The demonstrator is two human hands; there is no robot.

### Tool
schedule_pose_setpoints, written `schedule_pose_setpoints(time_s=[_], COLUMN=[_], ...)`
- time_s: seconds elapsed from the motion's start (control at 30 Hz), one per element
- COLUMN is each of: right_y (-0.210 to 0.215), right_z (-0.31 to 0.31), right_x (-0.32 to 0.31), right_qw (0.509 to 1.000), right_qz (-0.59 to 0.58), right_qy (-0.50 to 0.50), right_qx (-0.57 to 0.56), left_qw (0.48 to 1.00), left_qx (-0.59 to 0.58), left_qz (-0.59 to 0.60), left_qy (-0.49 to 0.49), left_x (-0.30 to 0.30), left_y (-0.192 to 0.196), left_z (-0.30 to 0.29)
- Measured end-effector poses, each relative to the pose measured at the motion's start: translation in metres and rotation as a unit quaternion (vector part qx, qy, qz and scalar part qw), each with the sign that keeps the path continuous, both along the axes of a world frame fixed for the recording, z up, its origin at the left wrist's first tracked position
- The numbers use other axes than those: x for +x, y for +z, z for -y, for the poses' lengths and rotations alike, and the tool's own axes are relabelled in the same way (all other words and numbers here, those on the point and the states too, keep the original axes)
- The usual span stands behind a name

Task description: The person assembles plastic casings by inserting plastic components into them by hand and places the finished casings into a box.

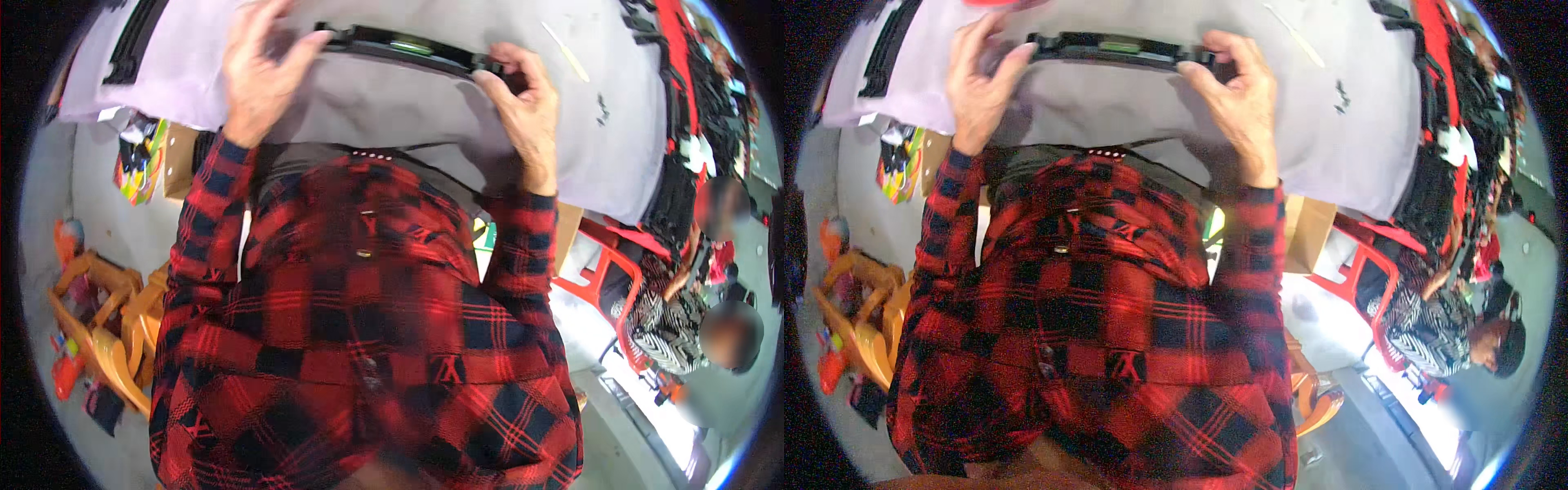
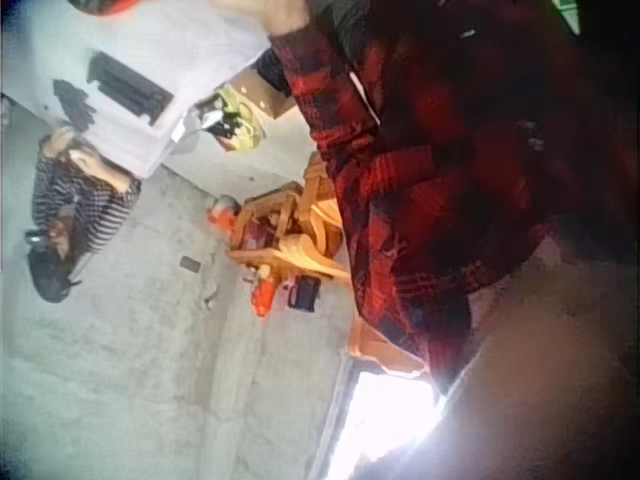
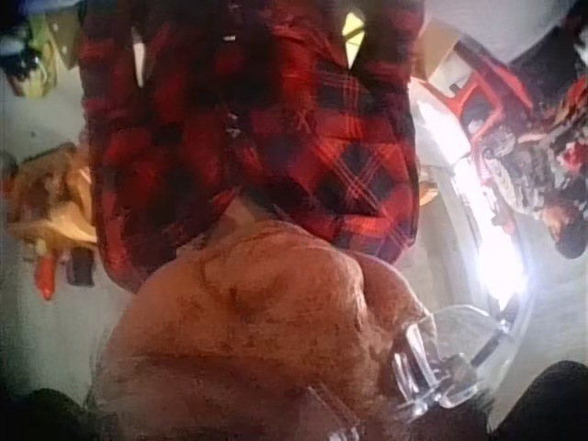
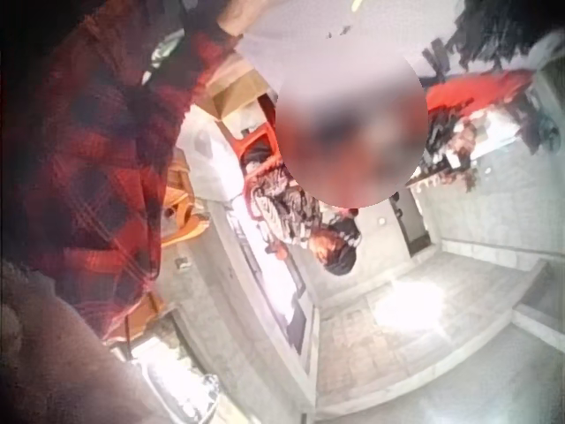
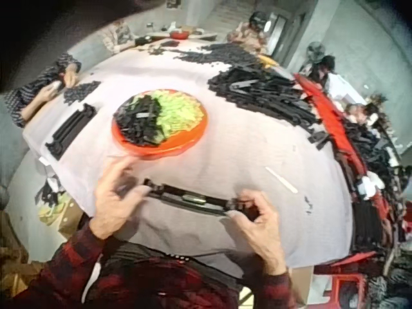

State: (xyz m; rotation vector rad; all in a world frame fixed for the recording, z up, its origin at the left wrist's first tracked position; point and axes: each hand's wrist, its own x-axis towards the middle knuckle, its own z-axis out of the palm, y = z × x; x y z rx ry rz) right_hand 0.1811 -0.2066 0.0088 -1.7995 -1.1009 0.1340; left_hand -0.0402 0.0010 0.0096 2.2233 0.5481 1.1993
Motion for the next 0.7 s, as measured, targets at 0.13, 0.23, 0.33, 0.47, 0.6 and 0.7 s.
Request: schedule_pose_setpoints(time_s=[0.13,0.23,0.33,0.47,0.6,0.7], right_y=[-0.002,0.004,0.007,-0.001,-0.01,-0.028], right_z=[0.009,0.028,0.055,0.132,0.214,0.259], right_x=[0.004,0.018,0.039,0.082,0.101,0.111], right_qw=[0.978,0.972,0.946,0.867,0.813,0.764], right_qz=[-0.164,-0.108,-0.043,0.067,0.156,0.122], right_qy=[-0.048,-0.116,-0.216,-0.39,-0.495,-0.585], right_qx=[0.12,0.174,0.238,0.302,0.265,0.241], left_qw=[0.998,0.994,0.993,0.994,0.993,0.994], left_qx=[0.04,-0.001,0.032,-0.033,-0.07,-0.027], left_qz=[0.025,0.049,0.041,0.043,0.045,0.019], left_qy=[0.044,0.095,0.105,0.096,0.083,0.101], left_x=[-0.01,-0.013,-0.019,-0.016,-0.018,-0.02], left_y=[-0.008,-0.03,-0.034,-0.04,-0.054,-0.054], left_z=[-0.018,-0.028,-0.035,-0.034,-0.045,-0.046])
